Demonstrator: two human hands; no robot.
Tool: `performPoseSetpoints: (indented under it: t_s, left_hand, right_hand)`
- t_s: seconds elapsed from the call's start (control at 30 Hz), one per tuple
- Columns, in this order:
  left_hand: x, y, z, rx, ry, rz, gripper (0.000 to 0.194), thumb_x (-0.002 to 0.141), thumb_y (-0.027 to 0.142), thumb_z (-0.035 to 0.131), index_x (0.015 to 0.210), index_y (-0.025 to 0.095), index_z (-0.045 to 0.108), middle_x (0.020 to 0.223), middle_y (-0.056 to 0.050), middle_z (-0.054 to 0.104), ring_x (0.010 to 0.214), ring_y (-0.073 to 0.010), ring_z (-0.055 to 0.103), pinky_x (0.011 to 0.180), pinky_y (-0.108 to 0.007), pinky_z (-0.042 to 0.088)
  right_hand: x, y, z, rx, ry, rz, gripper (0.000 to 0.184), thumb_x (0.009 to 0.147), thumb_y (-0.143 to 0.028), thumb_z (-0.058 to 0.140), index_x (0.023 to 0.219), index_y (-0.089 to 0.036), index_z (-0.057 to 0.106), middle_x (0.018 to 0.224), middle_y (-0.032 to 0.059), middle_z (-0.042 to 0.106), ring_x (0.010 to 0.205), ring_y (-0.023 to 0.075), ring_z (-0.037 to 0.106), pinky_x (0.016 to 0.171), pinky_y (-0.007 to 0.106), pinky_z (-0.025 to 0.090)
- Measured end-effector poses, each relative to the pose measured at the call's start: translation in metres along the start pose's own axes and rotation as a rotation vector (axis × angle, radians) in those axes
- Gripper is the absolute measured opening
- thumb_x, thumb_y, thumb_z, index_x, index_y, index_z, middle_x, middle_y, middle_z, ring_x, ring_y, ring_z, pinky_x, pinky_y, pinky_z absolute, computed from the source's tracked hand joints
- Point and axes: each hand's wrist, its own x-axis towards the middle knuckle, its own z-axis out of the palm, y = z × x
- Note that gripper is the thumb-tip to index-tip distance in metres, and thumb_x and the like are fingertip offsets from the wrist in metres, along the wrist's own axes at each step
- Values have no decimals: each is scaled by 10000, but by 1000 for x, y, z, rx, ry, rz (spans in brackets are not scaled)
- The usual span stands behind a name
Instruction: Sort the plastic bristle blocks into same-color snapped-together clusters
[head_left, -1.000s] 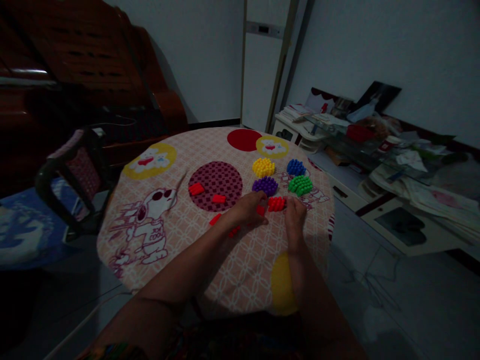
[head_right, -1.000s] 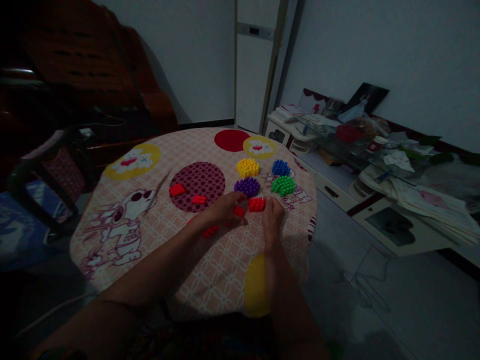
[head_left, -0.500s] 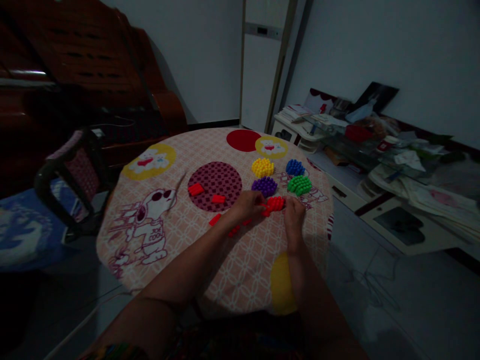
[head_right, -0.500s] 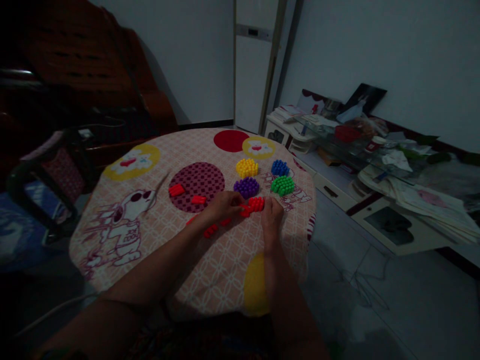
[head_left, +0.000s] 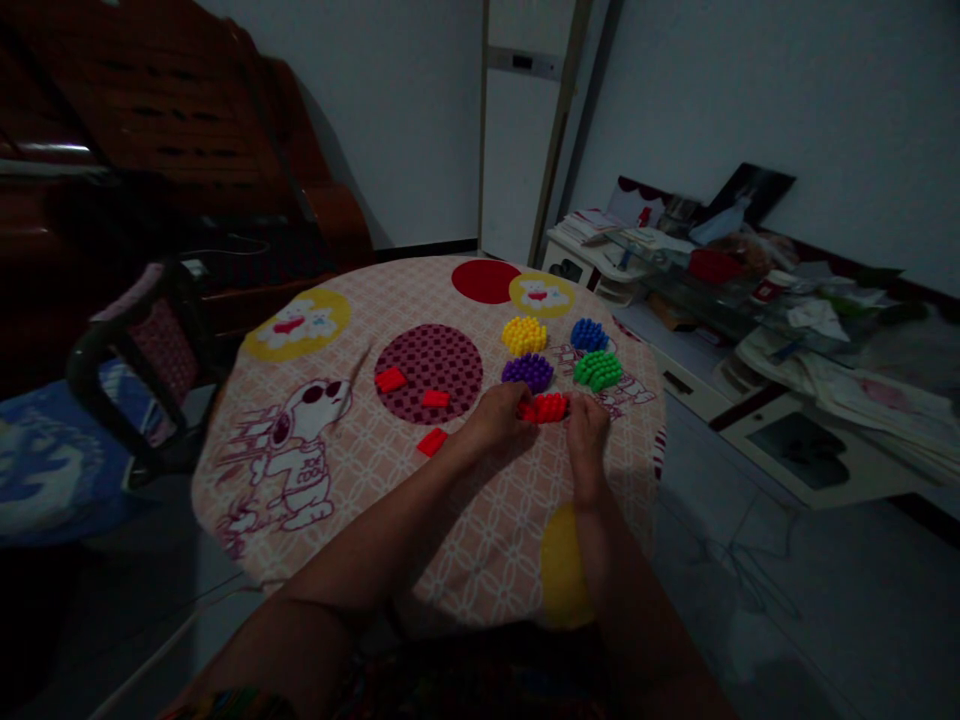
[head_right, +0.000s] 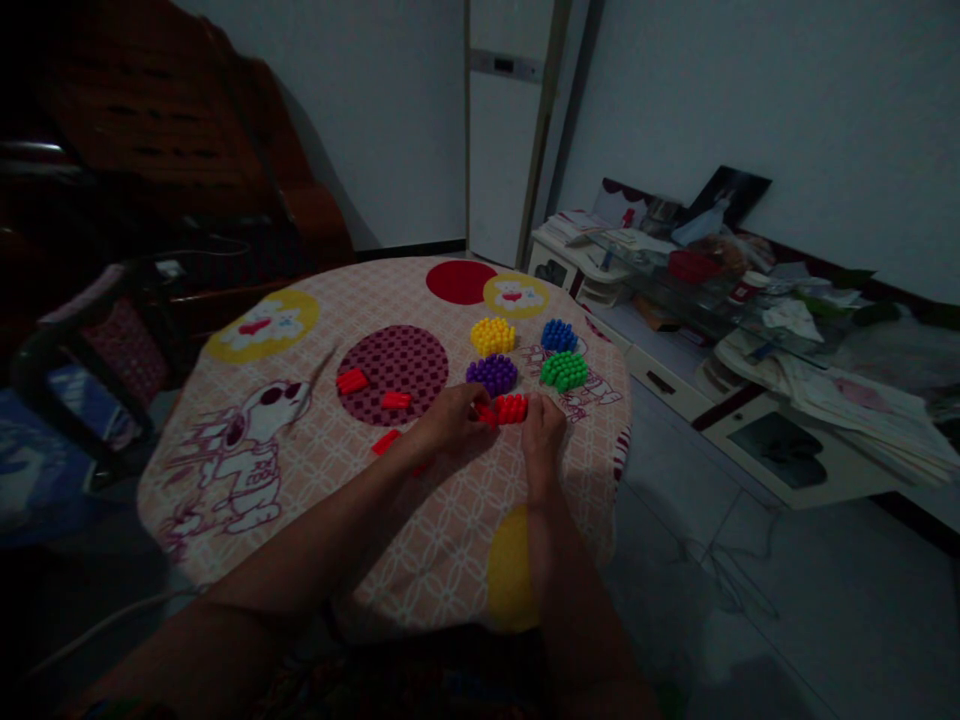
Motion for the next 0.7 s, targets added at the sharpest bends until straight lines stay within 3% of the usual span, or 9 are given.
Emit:
performPoseSetpoints:
  t_s: [0.13,0.27,0.57,0.7]
  left_hand:
    - [7,3,3,48,28,-18,313,729,222,709,1035,163,680,1008,-99,725,904,-245,656,780,-312,489]
    - [7,7,14,-6,65,-26,322,690,233,738,1001,175,677,935,-69,718,826,-218,636,710,-292,452]
    - [7,4,25,-25,81,-8,284,701,174,716,982,167,675,945,-60,714,826,-197,620,723,-288,447]
    - [7,-1,12,-19,77,31,376,692,175,760,1062,154,691,1047,-83,721,885,-213,653,772,-287,487]
  right_hand:
    - [0,0,0,4,4,-13,357,936,-416,434,717,-194,609,675,-6,581,665,152,465,659,288,364]
    - [0,0,0,2,7,8,358,932,-422,444,717,-190,612,668,-9,573,657,152,456,652,289,359]
    - [1,1,0,7,0,-2,361,926,-427,451,718,-189,625,652,-13,572,658,155,460,637,290,336]
    - [3,6,1,19,5,16,370,923,-438,447,745,-183,647,693,3,607,686,163,493,679,295,372]
